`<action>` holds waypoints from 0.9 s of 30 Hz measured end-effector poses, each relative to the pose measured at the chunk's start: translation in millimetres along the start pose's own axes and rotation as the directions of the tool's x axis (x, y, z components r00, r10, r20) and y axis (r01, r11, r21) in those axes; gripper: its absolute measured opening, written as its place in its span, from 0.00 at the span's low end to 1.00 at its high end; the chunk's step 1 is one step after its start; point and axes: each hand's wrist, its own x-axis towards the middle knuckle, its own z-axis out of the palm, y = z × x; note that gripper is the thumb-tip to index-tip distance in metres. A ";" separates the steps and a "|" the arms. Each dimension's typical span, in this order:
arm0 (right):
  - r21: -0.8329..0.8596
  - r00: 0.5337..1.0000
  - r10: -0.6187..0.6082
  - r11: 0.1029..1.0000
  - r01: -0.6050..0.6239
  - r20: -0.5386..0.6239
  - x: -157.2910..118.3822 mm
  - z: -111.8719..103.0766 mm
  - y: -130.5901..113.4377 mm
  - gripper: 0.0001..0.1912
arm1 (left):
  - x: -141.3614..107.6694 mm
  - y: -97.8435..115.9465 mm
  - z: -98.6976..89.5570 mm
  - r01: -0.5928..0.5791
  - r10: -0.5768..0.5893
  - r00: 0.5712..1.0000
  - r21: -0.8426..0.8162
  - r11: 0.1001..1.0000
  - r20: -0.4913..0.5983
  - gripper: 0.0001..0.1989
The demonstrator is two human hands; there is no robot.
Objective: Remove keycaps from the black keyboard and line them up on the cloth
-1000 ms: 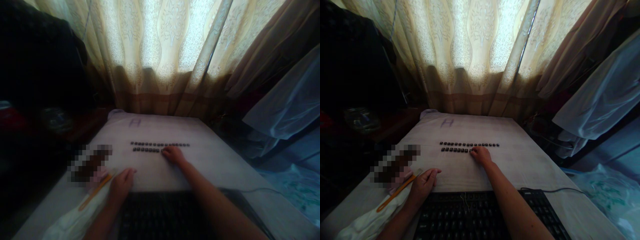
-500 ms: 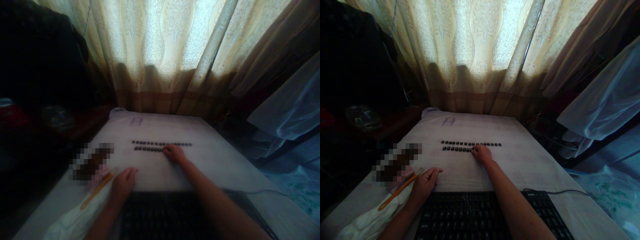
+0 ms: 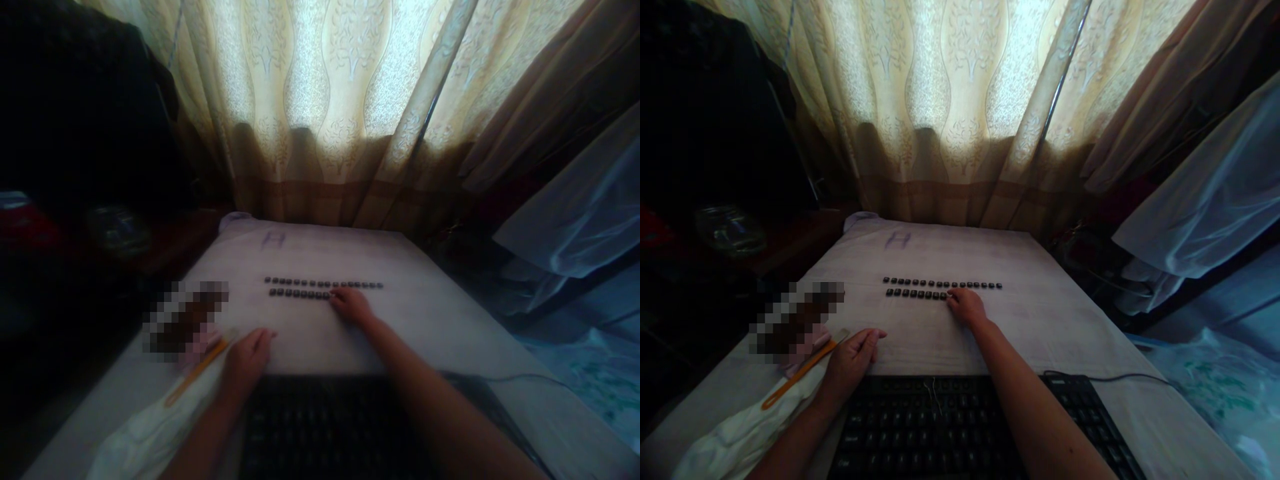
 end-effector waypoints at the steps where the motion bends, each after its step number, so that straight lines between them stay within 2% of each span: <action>1: 0.004 1.000 -0.009 1.000 0.009 -0.001 -3.7 -1.7 0.2 0.15 | -0.2 0.4 -0.2 -0.001 0.001 1.000 0.001 1.000 0.000 0.23; 4: 0.020 0.999 -0.050 0.999 0.050 0.003 -21.5 -8.8 -0.7 0.14 | -1.3 2.0 -0.8 -0.011 0.011 1.000 0.004 1.000 -0.001 0.23; 8: 0.053 0.990 -0.141 0.989 0.140 0.029 -61.3 -18.9 -4.8 0.12 | -2.0 3.0 -1.3 -0.030 0.030 1.000 0.022 0.999 -0.004 0.23; 13: 0.128 0.944 -0.329 0.937 0.325 0.013 -119.5 -28.4 -12.3 0.11 | -0.9 0.6 -0.4 -0.053 0.053 0.999 0.039 0.998 0.009 0.23; 17: 0.014 0.901 -0.428 0.904 0.428 0.074 -149.9 -35.1 -20.2 0.12 | -1.1 -1.0 0.8 -0.073 0.074 0.997 0.063 0.995 -0.002 0.24; 19: -0.062 0.876 -0.477 0.875 0.481 0.069 -158.1 -38.0 -23.3 0.12 | -1.6 -0.7 0.8 -0.079 0.080 0.997 0.069 0.994 -0.003 0.24; 23: -0.175 0.791 -0.608 0.773 0.609 0.067 -165.4 -43.0 -28.9 0.17 | -2.5 0.9 -0.1 -0.090 0.090 0.996 0.077 0.993 0.001 0.23; 27: -0.253 0.662 -0.727 0.615 0.747 0.184 -164.7 -49.2 -39.3 0.15 | -2.8 0.8 -0.7 -0.101 0.100 0.995 0.083 0.991 0.008 0.23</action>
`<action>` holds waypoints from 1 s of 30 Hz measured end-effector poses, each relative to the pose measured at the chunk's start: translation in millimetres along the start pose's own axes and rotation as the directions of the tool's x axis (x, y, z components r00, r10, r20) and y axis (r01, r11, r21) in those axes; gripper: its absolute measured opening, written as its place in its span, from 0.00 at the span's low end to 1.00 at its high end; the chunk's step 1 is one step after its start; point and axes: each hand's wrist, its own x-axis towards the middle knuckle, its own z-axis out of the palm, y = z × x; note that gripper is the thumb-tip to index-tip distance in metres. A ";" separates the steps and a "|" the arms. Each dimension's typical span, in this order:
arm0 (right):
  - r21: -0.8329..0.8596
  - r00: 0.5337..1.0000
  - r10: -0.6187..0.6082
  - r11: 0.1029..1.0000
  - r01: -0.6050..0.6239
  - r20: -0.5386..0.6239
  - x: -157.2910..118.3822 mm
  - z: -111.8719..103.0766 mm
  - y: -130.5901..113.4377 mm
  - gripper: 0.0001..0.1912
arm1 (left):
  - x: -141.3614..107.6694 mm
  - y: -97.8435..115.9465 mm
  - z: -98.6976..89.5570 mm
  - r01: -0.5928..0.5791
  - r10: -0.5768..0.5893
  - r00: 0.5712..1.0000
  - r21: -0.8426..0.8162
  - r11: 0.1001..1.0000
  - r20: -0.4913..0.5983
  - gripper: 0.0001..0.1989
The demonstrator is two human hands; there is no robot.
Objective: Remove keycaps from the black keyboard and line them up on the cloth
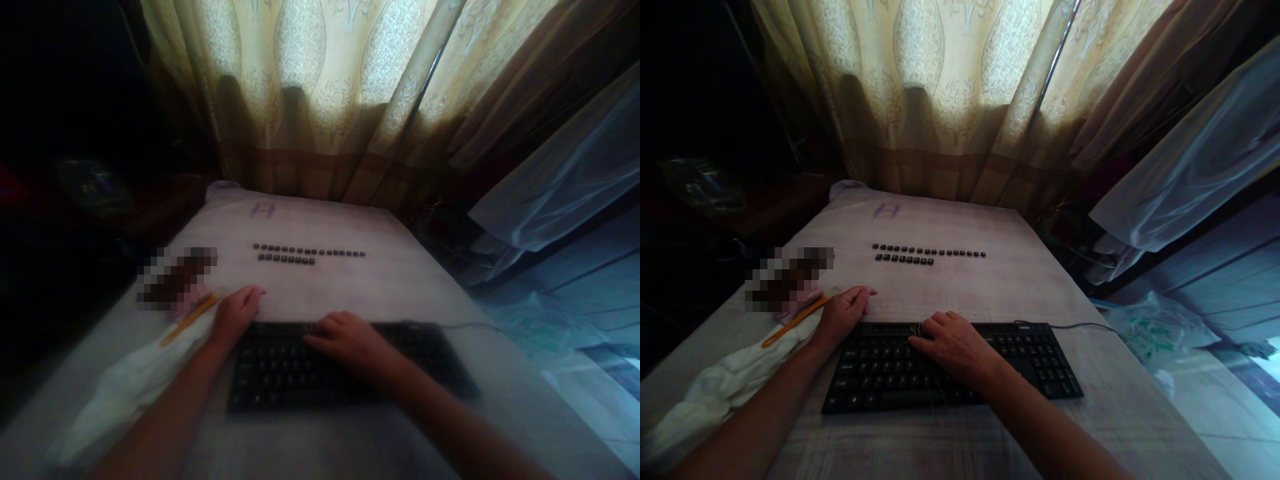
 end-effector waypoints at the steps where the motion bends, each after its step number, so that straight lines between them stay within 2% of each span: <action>1: -0.021 0.999 -0.038 0.999 0.038 0.019 2.5 -2.2 -0.6 0.13 | 0.0 -0.3 0.1 -0.002 0.002 1.000 0.001 1.000 0.001 0.23; 5: -0.061 0.992 -0.111 0.992 0.114 0.055 8.6 -5.5 1.4 0.05 | 0.0 -2.0 1.2 -0.002 0.002 1.000 0.002 1.000 0.001 0.23; 8: -0.026 0.994 -0.104 0.994 0.105 0.041 4.8 1.4 6.4 0.07 | 0.5 -2.6 1.8 0.001 -0.001 1.000 0.005 1.000 -0.001 0.23; 10: 0.074 0.999 -0.034 0.997 0.034 0.001 -0.9 8.7 10.1 0.08 | 0.6 -2.2 1.7 0.005 -0.005 1.000 0.010 1.000 -0.001 0.23; 13: 0.277 0.980 0.177 0.950 -0.147 -0.086 -10.9 18.2 14.9 0.11 | 0.2 -0.5 0.9 0.013 -0.013 1.000 0.020 1.000 -0.001 0.23; 15: 0.392 0.923 0.336 0.887 -0.243 -0.187 -17.7 21.5 17.6 0.11 | -0.3 1.1 0.2 0.015 -0.015 1.000 0.026 1.000 -0.001 0.24; 18: 0.573 0.758 0.588 0.737 -0.359 -0.282 -28.0 22.3 19.5 0.09 | -0.6 3.4 -0.6 0.014 -0.014 1.000 0.034 0.999 0.002 0.24; 21: 0.777 0.576 0.794 0.482 -0.404 -0.192 -37.6 21.6 17.5 0.07 | -0.2 4.3 -0.9 0.004 -0.004 1.000 0.043 0.999 0.004 0.24; 23: 0.871 0.502 0.859 0.319 -0.374 -0.100 -41.7 21.6 14.3 0.10 | 0.2 4.0 -0.9 -0.001 0.001 1.000 0.052 0.999 0.008 0.23; 26: 0.926 0.461 0.888 0.173 -0.337 0.002 -43.0 21.3 9.4 0.12 | 0.6 2.7 -0.6 0.004 -0.005 1.000 0.069 0.998 0.015 0.23; 30: 0.955 0.462 0.884 0.065 -0.288 0.079 -40.2 20.5 6.6 0.11 | 1.0 0.9 0.3 0.004 -0.006 1.000 0.078 0.997 0.016 0.24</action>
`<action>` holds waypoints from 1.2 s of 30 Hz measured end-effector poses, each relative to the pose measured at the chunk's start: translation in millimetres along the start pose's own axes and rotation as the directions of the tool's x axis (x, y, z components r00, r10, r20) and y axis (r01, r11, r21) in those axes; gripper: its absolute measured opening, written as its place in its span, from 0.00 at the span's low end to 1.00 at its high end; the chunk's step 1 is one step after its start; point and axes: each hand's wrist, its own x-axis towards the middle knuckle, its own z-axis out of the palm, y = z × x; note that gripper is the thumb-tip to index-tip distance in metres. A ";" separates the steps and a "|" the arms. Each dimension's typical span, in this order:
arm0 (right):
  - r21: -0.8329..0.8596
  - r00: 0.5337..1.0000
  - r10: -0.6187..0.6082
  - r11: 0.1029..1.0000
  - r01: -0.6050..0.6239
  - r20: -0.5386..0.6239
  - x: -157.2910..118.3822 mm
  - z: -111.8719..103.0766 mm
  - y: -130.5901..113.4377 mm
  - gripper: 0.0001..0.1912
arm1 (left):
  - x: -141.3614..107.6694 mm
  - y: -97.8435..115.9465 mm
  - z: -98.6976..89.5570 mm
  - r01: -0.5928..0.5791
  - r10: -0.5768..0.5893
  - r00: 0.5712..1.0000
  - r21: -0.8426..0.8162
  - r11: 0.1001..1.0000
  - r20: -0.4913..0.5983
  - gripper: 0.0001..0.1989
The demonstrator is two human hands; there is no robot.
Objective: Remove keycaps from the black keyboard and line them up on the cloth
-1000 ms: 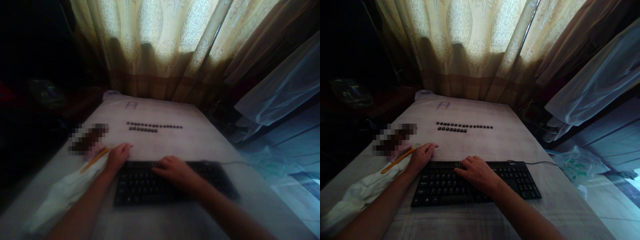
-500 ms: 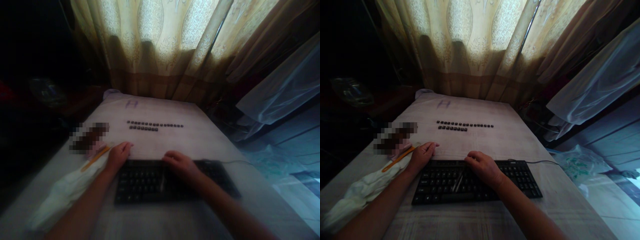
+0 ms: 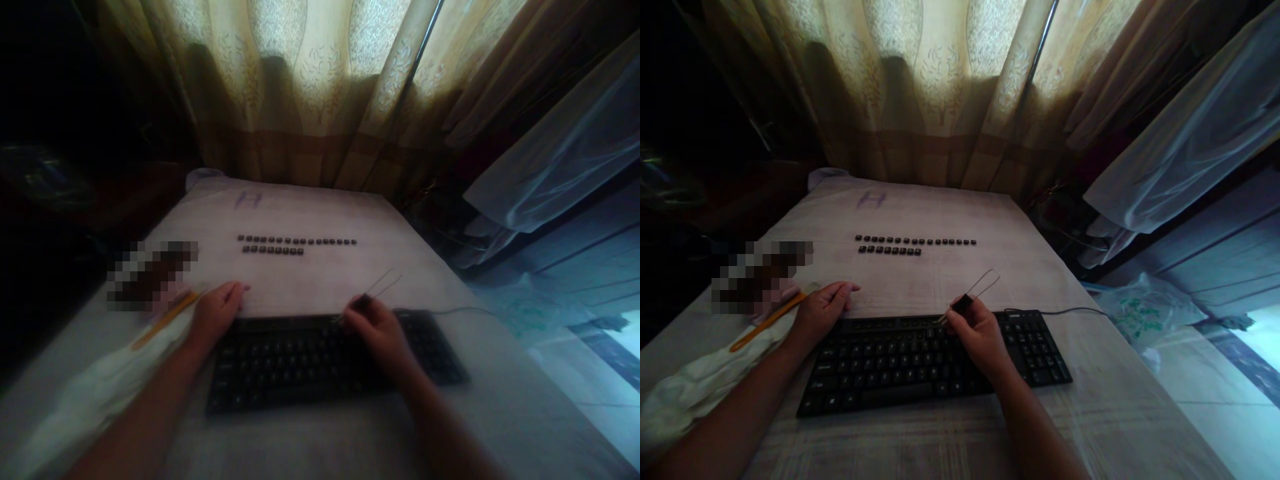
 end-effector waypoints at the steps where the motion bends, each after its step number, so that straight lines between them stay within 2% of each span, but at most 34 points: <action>1: 0.016 1.000 0.009 1.000 -0.009 0.014 0.1 0.5 0.2 0.11 | 0.1 -0.2 0.2 0.001 -0.001 1.000 0.000 1.000 0.001 0.24; 4: 0.024 0.998 0.017 1.000 -0.018 0.055 -0.1 1.2 2.9 0.11 | 0.4 0.5 0.2 0.009 -0.009 1.000 0.004 1.000 0.006 0.24; 8: -0.011 0.997 -0.032 0.999 0.033 0.069 -1.5 0.8 8.3 0.10 | 0.3 3.0 -0.6 0.009 -0.009 1.000 0.002 1.000 0.017 0.24; 12: -0.107 0.987 -0.116 0.986 0.128 0.110 -1.9 -0.8 10.7 0.08 | -0.1 3.5 -0.7 0.017 -0.017 1.000 0.001 1.000 0.018 0.24; 15: -0.241 0.967 -0.208 0.941 0.239 0.149 -1.5 -1.9 9.8 0.05 | -0.2 2.6 -0.5 0.014 -0.015 1.000 0.006 1.000 0.021 0.24; 18: -0.316 0.932 -0.295 0.882 0.350 0.210 -1.1 -2.4 7.0 0.05 | -0.4 2.2 -0.9 0.017 -0.017 1.000 0.013 1.000 0.026 0.24; 22: -0.311 0.861 -0.387 0.816 0.487 0.330 2.6 -2.8 -0.7 0.07 | -1.0 3.0 -1.5 0.033 -0.033 0.999 0.001 0.999 0.040 0.24; 26: -0.283 0.777 -0.375 0.778 0.560 0.506 10.9 -3.8 -10.6 0.07 | -1.5 3.8 -1.4 0.037 -0.037 0.999 -0.002 0.999 0.033 0.23; 28: -0.283 0.755 -0.357 0.772 0.570 0.549 13.4 -3.5 -12.3 0.07 | -1.6 3.7 -1.3 0.026 -0.026 0.999 -0.003 1.000 0.025 0.23; 31: -0.321 0.773 -0.343 0.763 0.560 0.534 11.7 -1.0 -7.9 0.07 | -1.7 2.9 -1.2 0.010 -0.010 1.000 -0.006 1.000 0.026 0.23; 36: -0.367 0.822 -0.390 0.755 0.543 0.415 2.2 5.7 6.7 0.06 | -2.6 1.7 -0.7 -0.008 0.008 0.999 0.005 1.000 0.031 0.23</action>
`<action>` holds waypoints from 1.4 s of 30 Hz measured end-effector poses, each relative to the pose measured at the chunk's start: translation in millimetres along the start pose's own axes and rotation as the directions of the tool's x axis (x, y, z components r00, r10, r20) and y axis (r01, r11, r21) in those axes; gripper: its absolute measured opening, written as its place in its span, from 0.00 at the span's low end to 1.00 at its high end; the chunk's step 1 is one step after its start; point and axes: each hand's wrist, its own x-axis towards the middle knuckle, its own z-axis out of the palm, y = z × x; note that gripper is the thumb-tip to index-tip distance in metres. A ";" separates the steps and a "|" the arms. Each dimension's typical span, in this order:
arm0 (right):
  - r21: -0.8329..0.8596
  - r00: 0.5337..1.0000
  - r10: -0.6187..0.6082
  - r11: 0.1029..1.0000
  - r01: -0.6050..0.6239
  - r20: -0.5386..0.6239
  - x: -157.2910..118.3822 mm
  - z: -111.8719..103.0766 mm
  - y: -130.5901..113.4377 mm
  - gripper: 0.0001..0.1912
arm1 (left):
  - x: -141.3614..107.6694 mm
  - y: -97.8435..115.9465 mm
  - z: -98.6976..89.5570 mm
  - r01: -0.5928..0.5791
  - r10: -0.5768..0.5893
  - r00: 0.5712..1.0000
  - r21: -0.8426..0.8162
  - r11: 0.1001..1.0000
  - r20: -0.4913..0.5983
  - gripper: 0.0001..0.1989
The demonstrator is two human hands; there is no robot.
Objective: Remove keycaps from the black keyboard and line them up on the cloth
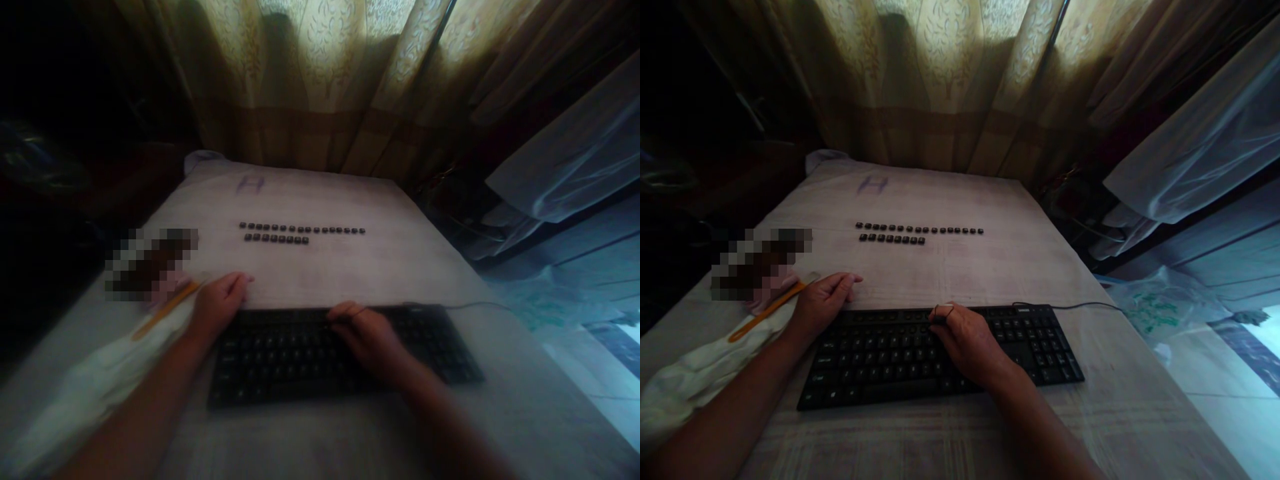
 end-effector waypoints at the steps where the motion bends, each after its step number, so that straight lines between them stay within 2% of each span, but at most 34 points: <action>1: -0.004 1.000 0.001 1.000 -0.001 -0.020 -1.4 2.1 0.6 0.06 | -0.4 0.0 0.1 -0.007 0.007 1.000 0.005 1.000 0.005 0.23; 6: -0.021 0.993 -0.009 1.000 0.007 -0.115 -5.9 8.6 5.0 0.05 | -1.6 0.0 1.0 -0.041 0.040 0.999 0.016 0.999 0.031 0.21; 12: 0.010 0.983 0.050 0.999 -0.049 -0.178 -8.9 12.2 6.8 0.04 | -1.6 -0.1 2.0 -0.025 0.023 0.999 0.047 0.999 0.031 0.20; 17: 0.177 0.911 0.199 0.974 -0.142 -0.362 -6.6 5.6 -0.5 0.03 | -2.6 1.3 1.7 -0.034 0.033 0.999 0.056 0.998 0.020 0.21; 22: 0.277 0.921 0.231 0.950 -0.144 -0.313 -7.2 7.8 -5.0 0.03 | -0.6 -0.9 0.1 -0.037 0.036 0.999 0.108 0.993 0.004 0.20; 24: 0.269 0.923 0.211 0.955 -0.125 -0.321 -7.6 9.2 -6.5 0.03 | -1.1 3.9 -2.1 -0.071 0.078 0.996 0.157 0.985 -0.038 0.19; 27: 0.221 0.925 0.159 0.972 -0.084 -0.346 -7.6 10.1 -10.8 0.03 | -9.0 25.7 -5.5 -0.222 0.241 0.967 0.186 0.957 -0.086 0.16; 28: 0.206 0.925 0.140 0.976 -0.069 -0.354 -7.5 10.4 -12.8 0.03 | -14.1 36.2 -5.7 -0.281 0.295 0.953 0.162 0.946 -0.067 0.15; 30: 0.183 0.923 0.109 0.982 -0.043 -0.368 -7.4 12.0 -17.2 0.03 | -27.1 58.5 -3.9 -0.371 0.369 0.928 0.064 0.926 0.049 0.15; 33: 0.166 0.919 0.065 0.986 0.001 -0.390 -8.1 16.9 -23.3 0.04 | -46.5 84.6 3.6 -0.382 0.396 0.889 -0.103 0.918 0.231 0.17; 36: 0.159 0.913 0.015 0.986 0.055 -0.408 -9.1 22.3 -27.2 0.04 | -56.0 95.5 10.4 -0.286 0.336 0.893 -0.200 0.937 0.298 0.14; 39: 0.161 0.911 -0.020 0.982 0.094 -0.411 -8.9 24.6 -29.8 0.05 | -56.0 96.4 11.9 -0.177 0.265 0.899 -0.265 0.948 0.349 0.10; 42: 0.158 0.913 -0.038 0.981 0.111 -0.405 -7.3 24.8 -31.4 0.06 | -54.3 94.2 11.9 -0.131 0.239 0.885 -0.278 0.952 0.399 0.08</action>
